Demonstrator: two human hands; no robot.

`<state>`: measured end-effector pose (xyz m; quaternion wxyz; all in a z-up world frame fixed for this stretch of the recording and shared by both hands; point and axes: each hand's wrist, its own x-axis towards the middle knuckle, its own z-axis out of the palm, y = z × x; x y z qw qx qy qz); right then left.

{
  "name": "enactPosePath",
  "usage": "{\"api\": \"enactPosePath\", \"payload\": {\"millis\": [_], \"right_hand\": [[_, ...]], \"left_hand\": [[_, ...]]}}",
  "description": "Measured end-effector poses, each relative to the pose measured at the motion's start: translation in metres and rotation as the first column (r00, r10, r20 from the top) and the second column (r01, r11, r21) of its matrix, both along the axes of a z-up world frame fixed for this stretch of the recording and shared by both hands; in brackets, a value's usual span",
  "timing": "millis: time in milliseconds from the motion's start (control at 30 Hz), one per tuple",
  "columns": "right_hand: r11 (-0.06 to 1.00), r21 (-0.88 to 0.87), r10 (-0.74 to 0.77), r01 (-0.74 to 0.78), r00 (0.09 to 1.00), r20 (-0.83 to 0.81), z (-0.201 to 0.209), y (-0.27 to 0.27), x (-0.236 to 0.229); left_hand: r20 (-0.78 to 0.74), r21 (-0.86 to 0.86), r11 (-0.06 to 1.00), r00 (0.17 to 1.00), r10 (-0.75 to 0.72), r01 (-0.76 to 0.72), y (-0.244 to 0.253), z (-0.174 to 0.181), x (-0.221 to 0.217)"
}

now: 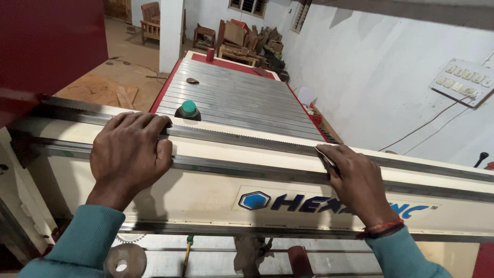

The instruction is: The person sands the horizontal metal rail of a CNC machine using a small abrasive block, moving it back and forth along the length of the rail.

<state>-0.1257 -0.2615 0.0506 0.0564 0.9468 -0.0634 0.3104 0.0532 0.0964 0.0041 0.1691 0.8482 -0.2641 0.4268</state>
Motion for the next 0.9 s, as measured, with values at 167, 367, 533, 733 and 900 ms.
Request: {"api": "enactPosePath", "payload": {"millis": [167, 367, 533, 733, 900], "right_hand": [[0.993, -0.119, -0.011, 0.020, 0.997, 0.079, -0.009, 0.005, -0.003], [0.992, -0.108, -0.058, 0.066, 0.995, 0.077, -0.020, 0.045, 0.018], [0.918, -0.171, 0.390, -0.357, 0.889, 0.241, -0.034, 0.150, 0.069], [0.899, -0.095, 0.437, -0.428, 0.890, 0.131, -0.017, 0.175, 0.078], [0.972, -0.056, 0.233, -0.227, 0.951, 0.201, -0.011, 0.093, 0.026]], "left_hand": [[0.021, -0.021, 0.999, 0.999, -0.028, 0.029, 0.000, 0.002, -0.002], [0.015, -0.036, 0.999, 0.999, -0.040, 0.040, 0.000, 0.001, 0.000], [-0.002, -0.032, 0.997, 0.998, -0.065, 0.065, 0.004, 0.002, -0.001], [0.047, -0.024, 0.993, 0.992, -0.114, 0.115, 0.006, 0.003, -0.001], [-0.052, 0.015, 0.998, 0.996, -0.066, 0.067, 0.006, 0.003, 0.006]]}}
